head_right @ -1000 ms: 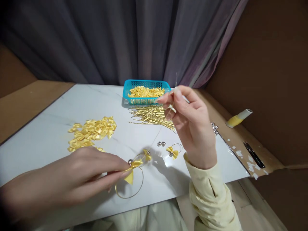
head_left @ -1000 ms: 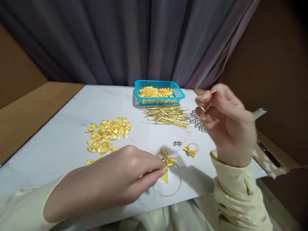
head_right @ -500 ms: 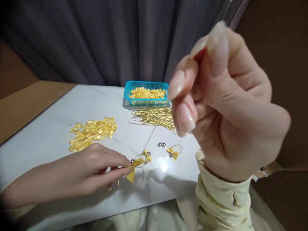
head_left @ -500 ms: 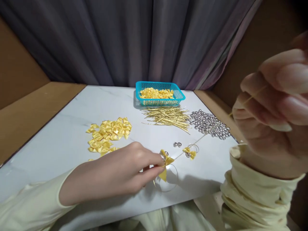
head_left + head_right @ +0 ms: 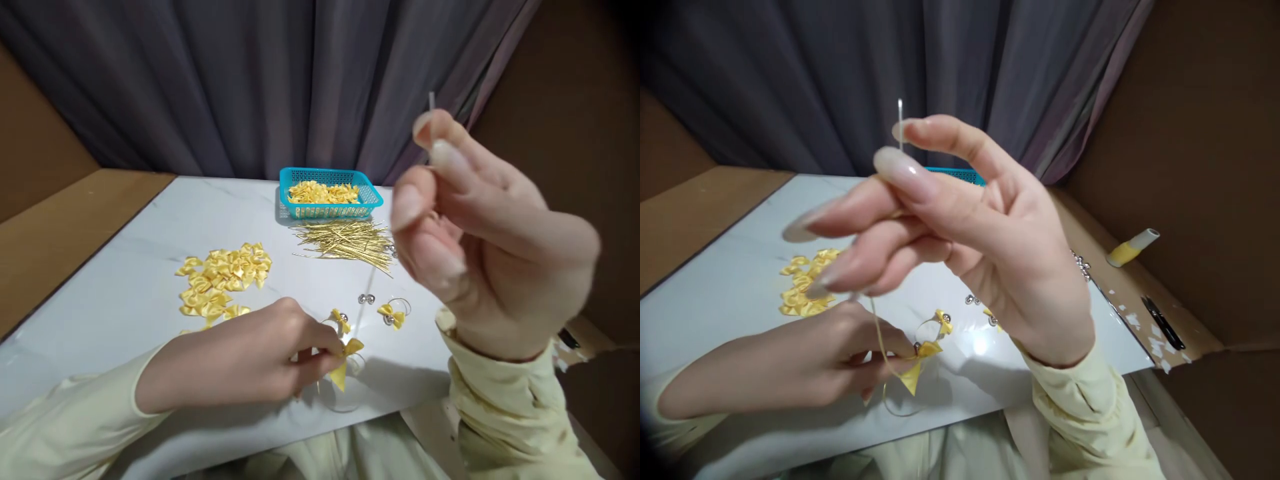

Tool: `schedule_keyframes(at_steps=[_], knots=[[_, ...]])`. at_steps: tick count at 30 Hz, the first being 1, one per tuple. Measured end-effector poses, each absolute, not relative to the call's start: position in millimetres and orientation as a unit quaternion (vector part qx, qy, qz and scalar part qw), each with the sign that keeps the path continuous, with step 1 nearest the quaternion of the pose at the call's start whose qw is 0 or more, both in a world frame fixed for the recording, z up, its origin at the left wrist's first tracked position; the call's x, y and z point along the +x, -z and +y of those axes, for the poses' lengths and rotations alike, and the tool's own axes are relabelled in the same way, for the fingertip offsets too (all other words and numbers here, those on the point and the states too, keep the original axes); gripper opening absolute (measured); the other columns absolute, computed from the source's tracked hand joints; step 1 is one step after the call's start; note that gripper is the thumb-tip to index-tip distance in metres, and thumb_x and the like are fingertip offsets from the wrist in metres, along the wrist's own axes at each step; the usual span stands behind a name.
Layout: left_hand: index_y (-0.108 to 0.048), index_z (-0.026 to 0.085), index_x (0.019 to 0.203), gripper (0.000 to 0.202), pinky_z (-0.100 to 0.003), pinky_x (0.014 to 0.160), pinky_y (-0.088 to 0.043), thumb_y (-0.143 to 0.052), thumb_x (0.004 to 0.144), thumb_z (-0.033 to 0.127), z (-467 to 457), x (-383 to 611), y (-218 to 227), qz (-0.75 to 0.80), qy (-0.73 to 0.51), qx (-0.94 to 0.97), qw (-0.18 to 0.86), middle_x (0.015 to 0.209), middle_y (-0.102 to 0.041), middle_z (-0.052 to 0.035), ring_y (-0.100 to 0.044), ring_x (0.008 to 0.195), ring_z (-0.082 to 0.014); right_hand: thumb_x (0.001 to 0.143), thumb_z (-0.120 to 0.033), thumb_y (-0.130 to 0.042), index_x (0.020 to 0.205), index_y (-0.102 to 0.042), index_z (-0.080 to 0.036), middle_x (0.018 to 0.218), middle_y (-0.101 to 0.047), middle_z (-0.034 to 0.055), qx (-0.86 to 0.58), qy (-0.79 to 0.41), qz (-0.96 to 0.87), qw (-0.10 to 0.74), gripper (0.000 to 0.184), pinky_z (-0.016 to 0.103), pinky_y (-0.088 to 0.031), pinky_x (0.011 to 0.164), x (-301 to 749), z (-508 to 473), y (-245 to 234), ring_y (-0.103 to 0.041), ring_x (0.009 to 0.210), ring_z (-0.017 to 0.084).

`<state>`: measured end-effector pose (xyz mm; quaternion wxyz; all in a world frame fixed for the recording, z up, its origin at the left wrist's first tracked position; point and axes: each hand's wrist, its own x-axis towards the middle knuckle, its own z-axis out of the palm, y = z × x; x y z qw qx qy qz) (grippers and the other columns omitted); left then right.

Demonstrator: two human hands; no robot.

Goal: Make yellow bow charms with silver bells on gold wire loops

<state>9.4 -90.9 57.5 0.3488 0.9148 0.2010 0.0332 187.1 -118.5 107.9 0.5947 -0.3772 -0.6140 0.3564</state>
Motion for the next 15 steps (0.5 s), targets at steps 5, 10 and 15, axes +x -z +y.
schedule_keyframes(at_steps=[5, 10, 15], knots=[[-0.066, 0.016, 0.077, 0.025, -0.015, 0.053, -0.04, -0.048, 0.095, 0.019, -91, 10, -56, 0.188, -0.062, 0.918, 0.344, 0.06, -0.066, 0.0046, -0.06, 0.052, -0.0056, 0.094, -0.021, -0.054, 0.093, -0.054, -0.025, 0.082, -0.073, -0.0059, -0.199, -0.531, -0.581, 0.584, 0.005, 0.022, -0.061, 0.068, 185, -98, -95, -0.074, 0.075, 0.013], [-0.07, 0.015, 0.083, 0.025, -0.012, 0.056, -0.041, -0.048, 0.096, 0.018, -90, 9, -56, 0.173, -0.089, 0.922, 0.334, 0.059, -0.068, 0.0036, -0.062, 0.053, -0.0045, 0.094, -0.013, -0.054, 0.111, -0.051, -0.022, 0.082, -0.075, -0.0009, -0.229, -0.459, -0.564, 0.648, 0.02, 0.021, -0.06, 0.063, 196, -107, -80, -0.072, 0.068, 0.012], [-0.07, 0.014, 0.084, 0.027, -0.011, 0.054, -0.044, -0.048, 0.097, 0.026, -91, 8, -57, 0.19, -0.085, 0.891, 0.404, 0.057, -0.069, 0.0011, -0.064, 0.05, -0.0058, 0.089, -0.007, -0.06, 0.102, -0.061, -0.019, 0.082, -0.077, 0.0016, -0.271, -0.327, -0.573, 0.7, 0.017, 0.027, -0.062, 0.07, 211, -136, -52, -0.073, 0.069, 0.015]])
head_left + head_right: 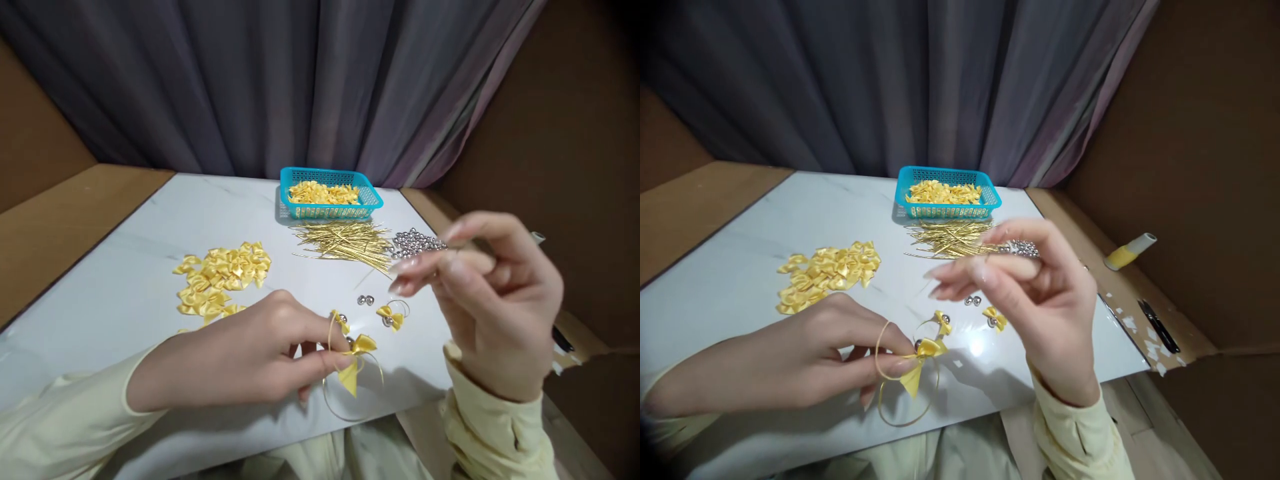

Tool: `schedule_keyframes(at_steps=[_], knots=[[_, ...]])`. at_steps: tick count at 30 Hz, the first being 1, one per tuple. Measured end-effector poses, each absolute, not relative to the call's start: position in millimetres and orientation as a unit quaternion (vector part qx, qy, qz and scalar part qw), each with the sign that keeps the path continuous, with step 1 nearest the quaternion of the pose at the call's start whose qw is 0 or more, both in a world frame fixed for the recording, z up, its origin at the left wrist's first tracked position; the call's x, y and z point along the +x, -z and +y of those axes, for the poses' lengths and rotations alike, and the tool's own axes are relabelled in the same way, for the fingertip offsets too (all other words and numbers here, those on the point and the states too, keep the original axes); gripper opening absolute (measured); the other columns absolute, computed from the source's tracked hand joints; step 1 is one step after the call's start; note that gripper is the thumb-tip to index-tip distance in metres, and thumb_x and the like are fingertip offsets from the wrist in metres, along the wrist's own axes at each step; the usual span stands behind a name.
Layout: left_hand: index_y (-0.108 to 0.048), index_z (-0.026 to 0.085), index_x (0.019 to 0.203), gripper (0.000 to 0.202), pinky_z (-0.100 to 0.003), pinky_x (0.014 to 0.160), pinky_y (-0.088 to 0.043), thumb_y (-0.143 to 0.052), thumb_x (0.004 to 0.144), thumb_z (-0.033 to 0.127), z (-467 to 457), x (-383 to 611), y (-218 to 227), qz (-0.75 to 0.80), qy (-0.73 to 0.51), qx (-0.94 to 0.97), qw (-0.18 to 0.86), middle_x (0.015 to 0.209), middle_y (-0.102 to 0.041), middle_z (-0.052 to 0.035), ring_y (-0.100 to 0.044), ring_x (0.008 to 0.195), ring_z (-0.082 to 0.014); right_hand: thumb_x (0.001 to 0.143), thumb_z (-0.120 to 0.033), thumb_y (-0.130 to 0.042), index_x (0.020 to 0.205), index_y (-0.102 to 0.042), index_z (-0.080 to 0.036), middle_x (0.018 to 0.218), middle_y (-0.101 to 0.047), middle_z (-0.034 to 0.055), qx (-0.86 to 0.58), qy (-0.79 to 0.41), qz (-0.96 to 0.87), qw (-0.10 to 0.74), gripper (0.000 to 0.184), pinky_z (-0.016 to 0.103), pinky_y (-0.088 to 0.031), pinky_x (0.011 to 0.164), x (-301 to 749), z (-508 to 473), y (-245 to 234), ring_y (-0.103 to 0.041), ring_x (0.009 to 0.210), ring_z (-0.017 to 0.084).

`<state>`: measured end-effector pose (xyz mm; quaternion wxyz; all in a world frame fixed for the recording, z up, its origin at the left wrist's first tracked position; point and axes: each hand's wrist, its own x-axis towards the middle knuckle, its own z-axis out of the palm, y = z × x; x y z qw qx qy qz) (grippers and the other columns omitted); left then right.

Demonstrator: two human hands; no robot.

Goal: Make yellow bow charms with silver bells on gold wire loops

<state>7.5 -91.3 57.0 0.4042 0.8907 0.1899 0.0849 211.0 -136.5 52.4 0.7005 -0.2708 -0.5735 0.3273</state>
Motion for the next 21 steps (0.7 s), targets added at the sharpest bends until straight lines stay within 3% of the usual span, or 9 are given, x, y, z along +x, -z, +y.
schedule_keyframes(at_steps=[6, 10, 15, 20, 21], knots=[[-0.071, 0.016, 0.086, 0.028, -0.014, 0.052, -0.047, -0.05, 0.096, 0.031, -90, 7, -60, 0.21, -0.101, 0.863, 0.448, 0.056, -0.071, -0.0004, -0.065, 0.051, -0.0101, 0.083, 0.002, -0.062, 0.097, -0.068, -0.019, 0.087, -0.077, 0.0035, -0.352, -0.299, -0.61, 0.644, 0.026, 0.032, -0.062, 0.066, 220, -175, -9, -0.073, 0.071, 0.019], [-0.07, 0.016, 0.084, 0.026, -0.015, 0.053, -0.047, -0.051, 0.095, 0.029, -90, 6, -60, 0.211, -0.11, 0.867, 0.439, 0.057, -0.071, 0.0006, -0.064, 0.052, -0.0094, 0.085, -0.004, -0.062, 0.097, -0.071, -0.02, 0.082, -0.076, 0.0051, -0.336, -0.272, -0.613, 0.661, 0.022, 0.037, -0.059, 0.059, 224, -186, 4, -0.072, 0.07, 0.023], [-0.07, 0.015, 0.085, 0.027, -0.013, 0.054, -0.044, -0.048, 0.097, 0.025, -90, 7, -58, 0.201, -0.089, 0.88, 0.421, 0.06, -0.07, 0.0004, -0.064, 0.054, -0.0073, 0.088, -0.017, -0.062, 0.102, -0.071, -0.027, 0.072, -0.076, 0.0016, -0.294, -0.163, -0.616, 0.712, 0.019, 0.038, -0.055, 0.048, 238, -184, -8, -0.067, 0.057, 0.022], [-0.07, 0.016, 0.083, 0.028, -0.014, 0.057, -0.041, -0.047, 0.097, 0.022, -93, 10, -58, 0.185, -0.063, 0.906, 0.376, 0.061, -0.069, 0.0028, -0.061, 0.053, -0.005, 0.089, -0.025, -0.064, 0.101, -0.071, -0.029, 0.071, -0.077, 0.0006, -0.305, -0.171, -0.659, 0.666, 0.014, 0.04, -0.057, 0.055, 237, -172, -32, -0.069, 0.062, 0.023], [-0.07, 0.017, 0.083, 0.027, -0.015, 0.058, -0.04, -0.047, 0.097, 0.021, -94, 10, -59, 0.183, -0.057, 0.911, 0.366, 0.061, -0.069, 0.0035, -0.06, 0.053, -0.005, 0.088, -0.021, -0.065, 0.103, -0.071, -0.03, 0.072, -0.077, -0.0002, -0.288, -0.157, -0.653, 0.683, 0.018, 0.04, -0.058, 0.057, 232, -166, -36, -0.07, 0.065, 0.023]])
